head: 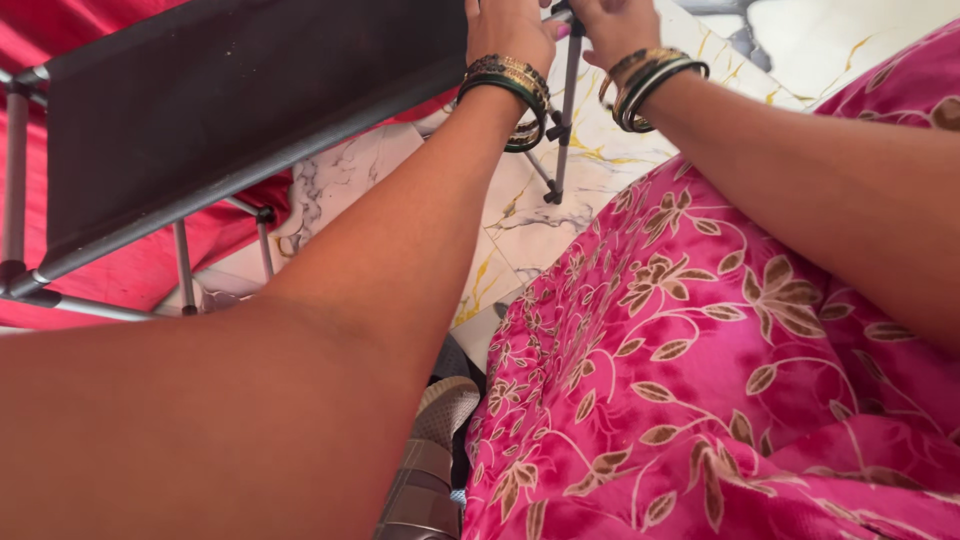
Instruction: The person assembles a black folding step stool by connecting metal poles and attaching fabric panels. They insert poles into joints, secure clips, and attach a lower fabric shelf to the frame.
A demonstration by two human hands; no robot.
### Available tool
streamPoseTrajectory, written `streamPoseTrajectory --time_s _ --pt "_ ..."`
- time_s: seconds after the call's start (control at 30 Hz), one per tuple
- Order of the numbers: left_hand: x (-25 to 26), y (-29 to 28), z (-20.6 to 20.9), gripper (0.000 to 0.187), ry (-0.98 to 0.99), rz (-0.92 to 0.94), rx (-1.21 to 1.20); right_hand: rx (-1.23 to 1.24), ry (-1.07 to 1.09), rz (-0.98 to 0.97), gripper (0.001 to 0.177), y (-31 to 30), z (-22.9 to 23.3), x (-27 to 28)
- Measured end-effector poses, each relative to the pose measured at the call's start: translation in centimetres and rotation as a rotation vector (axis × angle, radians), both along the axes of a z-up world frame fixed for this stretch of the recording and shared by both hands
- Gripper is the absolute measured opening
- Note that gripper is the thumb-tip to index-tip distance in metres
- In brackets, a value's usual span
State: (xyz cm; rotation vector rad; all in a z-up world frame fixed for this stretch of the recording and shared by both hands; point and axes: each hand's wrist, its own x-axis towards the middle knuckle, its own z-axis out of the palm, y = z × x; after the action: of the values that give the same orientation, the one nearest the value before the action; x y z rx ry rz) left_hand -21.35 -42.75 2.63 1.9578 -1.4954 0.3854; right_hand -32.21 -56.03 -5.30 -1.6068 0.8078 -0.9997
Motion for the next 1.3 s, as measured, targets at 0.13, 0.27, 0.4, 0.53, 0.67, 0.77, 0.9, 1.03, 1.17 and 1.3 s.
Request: streamPoseTrajectory --time_s 0.13,0.27,0.4,0.53,0.67,0.77,0.9,1.03,1.17,1.3 --pt "-0.1 -0.3 0.2 0.028 0.097 0.035 0.056 -0.126 0.048 -0.047 0.033 -0.1 1.0 0.6" --pt "-0.4 -0.6 0.7 0.024 0.167 0.072 0.098 -0.268 0.041 -0.084 0.032 -0.3 0.7 0.4" --pt "0.1 -0.5 0.9 0.022 0.177 0.127 0.18 -0.263 -0.037 -0.029 0.027 -1.0 -0.4 1.2" --pt "0.5 -1.2 0.0 0.015 0.164 0.114 0.111 -0.099 -0.065 -0.003 0.024 -2.9 -1.3 1.3" --pt "1.4 0.5 -1.0 0.013 0.127 0.114 0.068 -1.03 0.834 0.008 0.017 -2.6 -0.9 0.1" --pt "2.2 0.0 -0.3 0.012 0.16 0.114 -0.039 0.011 0.033 0.024 0.022 -1.2 0.3 0.2" --pt "2.1 0.7 -0.1 0.015 0.25 0.104 -0.045 0.04 0.031 0.11 0.023 1.8 2.3 0.2" --pt "2.4 1.5 0.6 0.016 0.294 0.084 -0.026 0.015 0.004 0.172 0.027 4.0 4.1 -0.3" --pt "2.0 2.1 1.2 0.02 0.317 0.076 -0.07 0.03 0.021 0.174 0.029 5.0 5.1 -0.4" --pt "1.9 2.8 1.5 0.017 0.415 0.05 0.032 0.021 0.005 0.201 0.026 5.7 5.4 -0.1"
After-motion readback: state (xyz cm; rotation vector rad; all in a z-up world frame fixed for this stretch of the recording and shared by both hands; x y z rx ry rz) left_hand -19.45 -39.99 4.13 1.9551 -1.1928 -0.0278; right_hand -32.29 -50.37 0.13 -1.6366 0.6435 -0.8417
